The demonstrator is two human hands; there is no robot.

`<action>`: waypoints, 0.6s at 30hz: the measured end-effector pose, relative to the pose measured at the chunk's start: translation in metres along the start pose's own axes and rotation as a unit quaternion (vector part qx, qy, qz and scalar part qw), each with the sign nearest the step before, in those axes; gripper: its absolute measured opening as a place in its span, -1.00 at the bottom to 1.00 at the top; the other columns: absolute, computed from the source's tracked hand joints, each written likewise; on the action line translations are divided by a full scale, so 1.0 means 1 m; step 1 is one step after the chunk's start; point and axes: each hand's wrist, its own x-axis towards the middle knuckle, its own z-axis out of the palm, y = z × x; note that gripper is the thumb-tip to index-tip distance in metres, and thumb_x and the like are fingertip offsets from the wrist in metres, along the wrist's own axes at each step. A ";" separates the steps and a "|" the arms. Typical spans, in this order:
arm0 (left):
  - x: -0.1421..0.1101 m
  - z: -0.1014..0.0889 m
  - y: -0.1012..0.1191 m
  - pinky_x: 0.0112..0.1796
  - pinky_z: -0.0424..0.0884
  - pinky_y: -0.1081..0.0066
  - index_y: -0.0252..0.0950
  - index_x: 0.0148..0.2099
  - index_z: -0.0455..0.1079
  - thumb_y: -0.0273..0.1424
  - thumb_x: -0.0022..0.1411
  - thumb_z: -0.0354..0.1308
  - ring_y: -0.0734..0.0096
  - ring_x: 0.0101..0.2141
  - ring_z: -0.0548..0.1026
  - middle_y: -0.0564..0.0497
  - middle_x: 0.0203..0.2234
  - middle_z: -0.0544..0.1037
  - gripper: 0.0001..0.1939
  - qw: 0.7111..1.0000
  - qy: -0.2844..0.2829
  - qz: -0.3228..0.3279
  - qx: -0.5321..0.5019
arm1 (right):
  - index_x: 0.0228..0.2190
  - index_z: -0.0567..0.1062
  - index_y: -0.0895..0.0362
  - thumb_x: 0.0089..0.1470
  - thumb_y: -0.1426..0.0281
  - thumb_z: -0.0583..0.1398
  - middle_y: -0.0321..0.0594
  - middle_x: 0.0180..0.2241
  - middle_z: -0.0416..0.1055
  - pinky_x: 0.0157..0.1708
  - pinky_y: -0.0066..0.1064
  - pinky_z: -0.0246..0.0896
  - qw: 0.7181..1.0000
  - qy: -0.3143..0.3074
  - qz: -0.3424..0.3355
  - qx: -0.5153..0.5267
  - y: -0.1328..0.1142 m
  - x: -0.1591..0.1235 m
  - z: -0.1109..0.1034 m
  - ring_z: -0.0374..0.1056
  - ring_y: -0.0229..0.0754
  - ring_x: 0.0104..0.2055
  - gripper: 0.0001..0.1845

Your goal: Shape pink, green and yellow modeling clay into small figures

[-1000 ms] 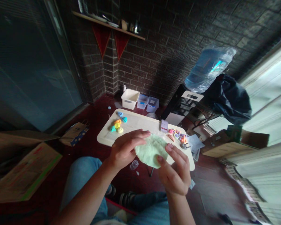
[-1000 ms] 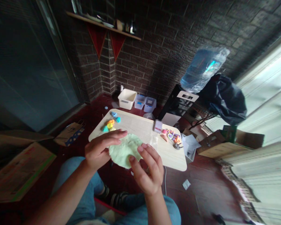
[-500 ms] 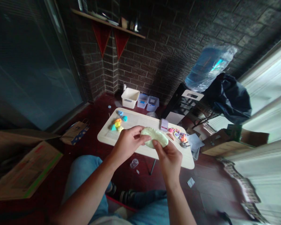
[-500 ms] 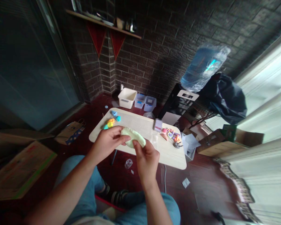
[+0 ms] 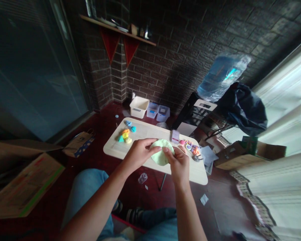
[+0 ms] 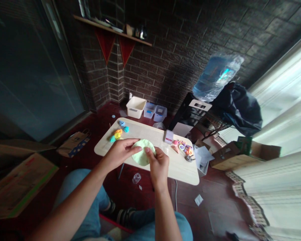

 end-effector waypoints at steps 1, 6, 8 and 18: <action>0.001 0.001 -0.001 -0.25 0.45 0.41 -0.33 -0.06 0.53 -0.26 0.18 0.20 0.23 -0.23 0.57 -0.07 -0.26 0.65 -0.66 1.000 0.013 0.000 0.000 | -0.58 0.50 0.16 0.02 0.13 0.27 -0.32 -0.64 0.28 -0.61 -0.49 0.08 1.000 -0.003 0.002 0.000 0.002 0.000 0.000 0.14 -0.29 -0.56 -0.65; 0.001 0.000 0.000 -0.34 0.39 0.46 -0.31 -0.20 0.58 -0.27 0.20 0.19 0.28 -0.35 0.55 -0.02 -0.40 0.65 -0.76 0.997 0.025 0.010 0.072 | -0.30 0.58 0.17 0.01 0.16 0.29 -0.23 -0.45 0.49 -0.47 -0.45 0.18 0.998 -0.045 -0.009 -0.050 0.008 0.004 -0.007 0.32 -0.20 -0.43 -0.67; -0.001 0.000 0.003 -0.36 0.37 0.47 -0.29 -0.22 0.59 -0.29 0.22 0.18 0.31 -0.38 0.55 0.00 -0.43 0.64 -0.78 0.996 0.012 0.018 0.091 | -0.23 0.58 0.15 0.04 0.18 0.27 -0.20 -0.37 0.53 -0.42 -0.44 0.21 0.995 -0.060 -0.038 -0.071 0.008 0.005 -0.011 0.36 -0.18 -0.37 -0.68; -0.002 0.002 -0.001 -0.33 0.40 0.44 -0.23 -0.15 0.59 -0.40 0.22 0.16 0.31 -0.36 0.59 -0.01 -0.36 0.67 -0.79 0.990 -0.001 0.038 0.134 | -0.26 0.56 0.10 0.17 0.24 0.17 -0.22 -0.44 0.56 -0.46 -0.43 0.28 0.972 -0.051 -0.125 -0.191 0.018 -0.001 -0.012 0.44 -0.17 -0.47 -0.76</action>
